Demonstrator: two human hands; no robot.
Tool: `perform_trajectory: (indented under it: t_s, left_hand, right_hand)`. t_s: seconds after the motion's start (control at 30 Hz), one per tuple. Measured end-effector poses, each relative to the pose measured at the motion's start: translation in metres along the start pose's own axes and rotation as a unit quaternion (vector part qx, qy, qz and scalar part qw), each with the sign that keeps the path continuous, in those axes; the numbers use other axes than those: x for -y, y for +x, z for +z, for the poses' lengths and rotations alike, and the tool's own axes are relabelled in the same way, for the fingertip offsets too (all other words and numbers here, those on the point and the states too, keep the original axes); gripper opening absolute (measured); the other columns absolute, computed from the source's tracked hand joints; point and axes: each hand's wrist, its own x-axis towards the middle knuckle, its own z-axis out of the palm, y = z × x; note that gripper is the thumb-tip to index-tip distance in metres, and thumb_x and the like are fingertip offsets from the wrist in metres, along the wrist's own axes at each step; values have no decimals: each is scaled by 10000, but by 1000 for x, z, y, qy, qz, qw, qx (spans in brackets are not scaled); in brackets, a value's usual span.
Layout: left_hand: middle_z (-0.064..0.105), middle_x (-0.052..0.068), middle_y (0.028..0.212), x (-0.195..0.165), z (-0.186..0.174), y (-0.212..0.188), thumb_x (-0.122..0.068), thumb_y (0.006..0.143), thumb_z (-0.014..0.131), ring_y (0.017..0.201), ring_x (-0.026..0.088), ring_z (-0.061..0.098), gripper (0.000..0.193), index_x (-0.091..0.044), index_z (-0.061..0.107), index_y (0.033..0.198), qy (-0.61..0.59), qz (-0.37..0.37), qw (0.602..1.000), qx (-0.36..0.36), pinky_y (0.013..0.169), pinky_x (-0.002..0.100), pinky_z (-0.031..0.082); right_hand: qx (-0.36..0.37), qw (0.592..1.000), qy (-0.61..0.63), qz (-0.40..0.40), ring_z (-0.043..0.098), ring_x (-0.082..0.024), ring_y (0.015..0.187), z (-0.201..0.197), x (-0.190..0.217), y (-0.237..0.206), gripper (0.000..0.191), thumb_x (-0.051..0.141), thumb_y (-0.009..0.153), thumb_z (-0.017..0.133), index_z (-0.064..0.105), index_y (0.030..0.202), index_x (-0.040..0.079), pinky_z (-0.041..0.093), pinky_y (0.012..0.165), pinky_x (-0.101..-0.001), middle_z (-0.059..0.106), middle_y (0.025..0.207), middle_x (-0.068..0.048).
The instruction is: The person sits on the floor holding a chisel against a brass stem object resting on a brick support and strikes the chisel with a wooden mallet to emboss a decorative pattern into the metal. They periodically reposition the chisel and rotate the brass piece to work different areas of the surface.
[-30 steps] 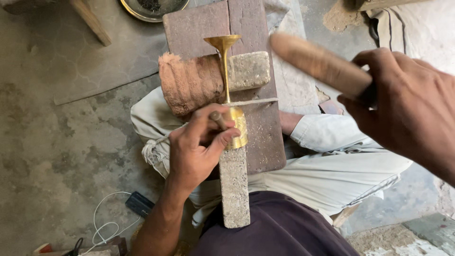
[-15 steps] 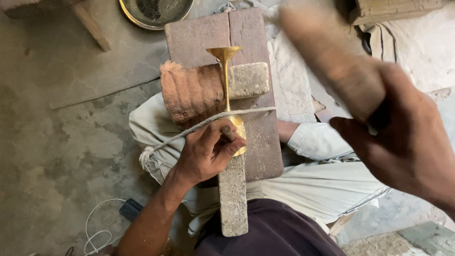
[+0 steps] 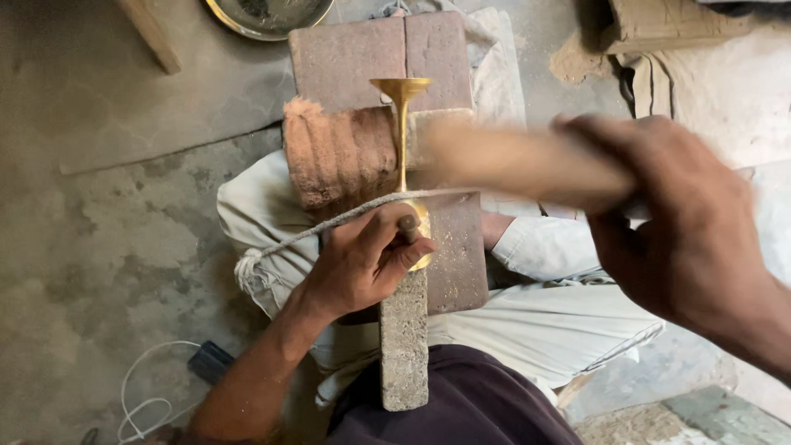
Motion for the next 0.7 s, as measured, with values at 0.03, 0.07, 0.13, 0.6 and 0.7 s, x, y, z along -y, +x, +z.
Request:
perform_trajectory:
  t_s: [0.03,0.07,0.13,0.6,0.7]
  left_hand:
    - [640,39,858,0,0,1,-200,1003,766,701,124,644,322,-61,564,1212,-11,-3,1000,-3,590,312,533]
    - [641,47,865,0,1,1,-199,998,762,704,128,646,332,-55,567,1224,-10,1,1000,-8,586,313,534]
    - [641,64,880,2,2,2,-199,988,755,710,134,649,355,-41,574,1249,-10,9,1000,-14,577,315,536]
    - [629,57,880,8,1,4,-207,1009,748,711,167,635,327,-59,540,1213,-18,27,999,0,588,340,518]
    - [624,55,882,10,0,6,-217,1024,731,731,170,639,319,-55,539,1222,-23,33,999,-9,608,349,517]
  right_hand:
    - [17,991,100,83,711,-268,935,1,-1,1,580,66,838,741,477,1354,50,580,806,-422,719,1089,-125]
    - [37,966,198,165,714,-260,936,1,-3,2,607,99,870,763,412,1355,-5,594,786,-402,712,1080,-137]
    - [21,996,-74,-35,730,-269,886,3,-8,3,554,54,848,771,526,1340,125,617,782,-430,737,1074,-109]
    - [3,998,58,30,718,-253,926,-12,14,14,516,33,817,766,525,1273,21,591,772,-391,717,1121,-115]
    - [31,996,-85,-21,730,-279,926,-14,15,14,594,11,759,781,643,1330,106,593,796,-435,728,1091,-96]
